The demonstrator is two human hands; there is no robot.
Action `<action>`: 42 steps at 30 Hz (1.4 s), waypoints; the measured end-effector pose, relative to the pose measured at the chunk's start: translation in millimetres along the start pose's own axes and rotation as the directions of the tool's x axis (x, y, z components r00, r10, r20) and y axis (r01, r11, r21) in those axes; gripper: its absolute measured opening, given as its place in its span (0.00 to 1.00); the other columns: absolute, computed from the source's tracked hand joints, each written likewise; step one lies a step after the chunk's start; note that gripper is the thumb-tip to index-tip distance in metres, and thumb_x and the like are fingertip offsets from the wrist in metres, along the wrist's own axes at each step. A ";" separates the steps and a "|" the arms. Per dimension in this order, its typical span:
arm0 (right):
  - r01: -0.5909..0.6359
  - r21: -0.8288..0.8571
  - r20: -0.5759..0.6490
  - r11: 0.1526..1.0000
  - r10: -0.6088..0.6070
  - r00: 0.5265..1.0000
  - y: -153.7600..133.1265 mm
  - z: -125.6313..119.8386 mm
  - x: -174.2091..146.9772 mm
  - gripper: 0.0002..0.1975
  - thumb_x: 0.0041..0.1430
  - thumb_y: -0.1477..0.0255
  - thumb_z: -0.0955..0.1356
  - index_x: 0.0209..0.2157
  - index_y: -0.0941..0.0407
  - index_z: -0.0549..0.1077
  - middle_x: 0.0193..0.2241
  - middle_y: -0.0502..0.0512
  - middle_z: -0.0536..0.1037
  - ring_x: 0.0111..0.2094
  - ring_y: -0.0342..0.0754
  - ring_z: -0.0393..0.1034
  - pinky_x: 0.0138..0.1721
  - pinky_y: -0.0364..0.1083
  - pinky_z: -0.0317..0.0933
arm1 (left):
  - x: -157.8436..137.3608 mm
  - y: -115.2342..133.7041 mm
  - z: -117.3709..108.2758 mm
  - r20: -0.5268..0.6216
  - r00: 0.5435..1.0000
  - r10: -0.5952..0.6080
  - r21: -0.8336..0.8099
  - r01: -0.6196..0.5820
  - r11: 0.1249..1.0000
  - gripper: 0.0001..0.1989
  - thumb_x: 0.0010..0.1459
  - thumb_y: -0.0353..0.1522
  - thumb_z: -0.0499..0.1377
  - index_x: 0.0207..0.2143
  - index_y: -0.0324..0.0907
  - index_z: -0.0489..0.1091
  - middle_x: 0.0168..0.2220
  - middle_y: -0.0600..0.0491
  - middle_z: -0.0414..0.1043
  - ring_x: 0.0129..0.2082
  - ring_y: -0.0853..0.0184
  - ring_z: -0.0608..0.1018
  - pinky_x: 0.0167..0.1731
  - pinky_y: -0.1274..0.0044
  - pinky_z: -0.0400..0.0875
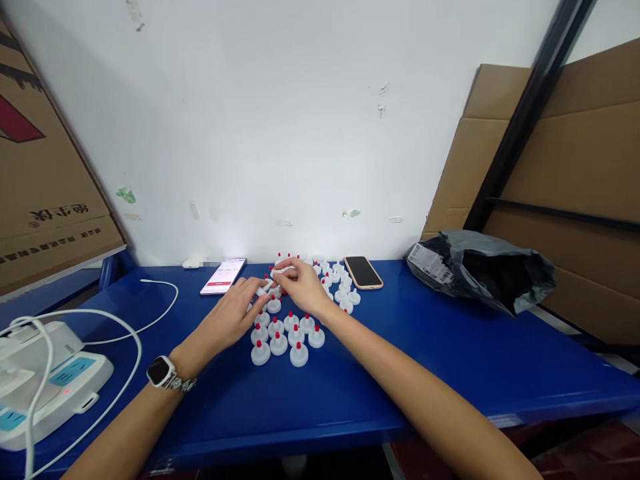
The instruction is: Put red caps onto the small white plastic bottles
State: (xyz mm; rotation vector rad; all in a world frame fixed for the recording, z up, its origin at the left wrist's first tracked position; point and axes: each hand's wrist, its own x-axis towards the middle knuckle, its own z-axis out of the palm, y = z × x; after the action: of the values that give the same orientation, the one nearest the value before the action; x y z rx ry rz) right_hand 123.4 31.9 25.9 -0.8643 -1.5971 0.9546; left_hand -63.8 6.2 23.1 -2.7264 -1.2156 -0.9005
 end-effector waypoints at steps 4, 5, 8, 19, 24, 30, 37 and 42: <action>0.001 -0.037 -0.086 0.999 -0.004 0.996 3.2 8.7 -4.7 0.13 0.56 0.61 0.69 0.33 0.58 0.74 0.27 0.54 0.78 0.28 0.46 0.72 0.33 0.45 0.65 | 1.1 2.1 0.6 0.014 1.000 0.010 0.064 -0.010 0.998 0.17 0.68 0.40 0.44 0.49 0.42 0.64 0.43 0.48 0.70 0.43 0.59 0.70 0.44 0.66 0.65; -0.005 -0.039 -0.099 0.999 0.001 0.995 3.8 9.9 -5.2 0.14 0.56 0.60 0.69 0.31 0.58 0.74 0.27 0.55 0.79 0.28 0.46 0.72 0.33 0.45 0.65 | 1.3 2.4 0.7 0.015 1.000 0.007 0.073 -0.008 0.997 0.17 0.68 0.40 0.44 0.49 0.42 0.64 0.43 0.47 0.70 0.43 0.59 0.70 0.44 0.66 0.65; -0.016 -0.007 -0.128 1.000 0.015 0.992 4.1 12.8 -5.9 0.15 0.54 0.58 0.70 0.30 0.57 0.70 0.25 0.53 0.78 0.27 0.46 0.72 0.32 0.46 0.65 | 1.6 3.8 1.3 0.018 1.000 0.002 0.099 -0.004 0.995 0.17 0.68 0.40 0.44 0.50 0.42 0.64 0.43 0.47 0.69 0.42 0.59 0.69 0.42 0.67 0.64; 0.085 -0.230 -0.043 0.969 -0.098 0.994 -6.9 11.5 -12.1 0.19 0.62 0.55 0.63 0.26 0.55 0.62 0.21 0.46 0.67 0.25 0.42 0.62 0.28 0.43 0.57 | 0.4 11.8 1.6 -0.032 0.999 0.027 0.000 -0.027 1.000 0.15 0.69 0.37 0.42 0.50 0.40 0.60 0.40 0.47 0.66 0.41 0.60 0.69 0.44 0.66 0.67; 0.177 -0.324 0.054 0.929 -0.168 0.984 -16.2 14.8 -18.1 0.23 0.67 0.57 0.55 0.27 0.56 0.66 0.23 0.48 0.67 0.28 0.44 0.62 0.33 0.44 0.57 | 0.7 15.7 0.6 -0.068 0.994 0.084 -0.042 -0.087 0.995 0.13 0.69 0.35 0.43 0.51 0.39 0.58 0.44 0.45 0.65 0.44 0.60 0.69 0.45 0.65 0.68; 0.179 -0.284 0.016 0.942 -0.182 0.983 -16.4 27.0 -19.5 0.23 0.68 0.58 0.55 0.27 0.57 0.67 0.24 0.49 0.67 0.29 0.44 0.63 0.35 0.44 0.57 | -1.1 11.9 1.2 -0.090 0.992 0.093 -0.063 -0.099 0.993 0.12 0.69 0.34 0.43 0.50 0.39 0.57 0.44 0.45 0.64 0.44 0.60 0.70 0.45 0.65 0.69; 0.069 -0.162 0.016 0.984 -0.067 0.998 -17.8 30.9 -22.2 0.24 0.65 0.53 0.57 0.22 0.56 0.61 0.19 0.47 0.60 0.23 0.42 0.55 0.27 0.44 0.52 | -2.0 8.4 4.0 -0.096 0.988 0.120 -0.016 -0.122 0.992 0.12 0.68 0.33 0.43 0.48 0.37 0.58 0.44 0.43 0.64 0.42 0.60 0.70 0.44 0.66 0.69; -0.036 -0.108 0.063 0.994 0.043 0.997 -20.7 26.6 -19.2 0.25 0.64 0.52 0.56 0.22 0.55 0.60 0.17 0.45 0.57 0.21 0.41 0.51 0.24 0.43 0.48 | 0.5 10.1 0.8 -0.078 0.994 0.073 0.005 -0.073 0.997 0.15 0.68 0.36 0.44 0.52 0.37 0.58 0.45 0.43 0.65 0.45 0.59 0.69 0.46 0.65 0.67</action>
State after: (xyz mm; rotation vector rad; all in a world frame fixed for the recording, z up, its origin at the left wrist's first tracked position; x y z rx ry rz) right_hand 99.9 1.9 32.9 -0.9493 -1.7052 0.9408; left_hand -56.2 -0.3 24.8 -2.6872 -1.0952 -0.9865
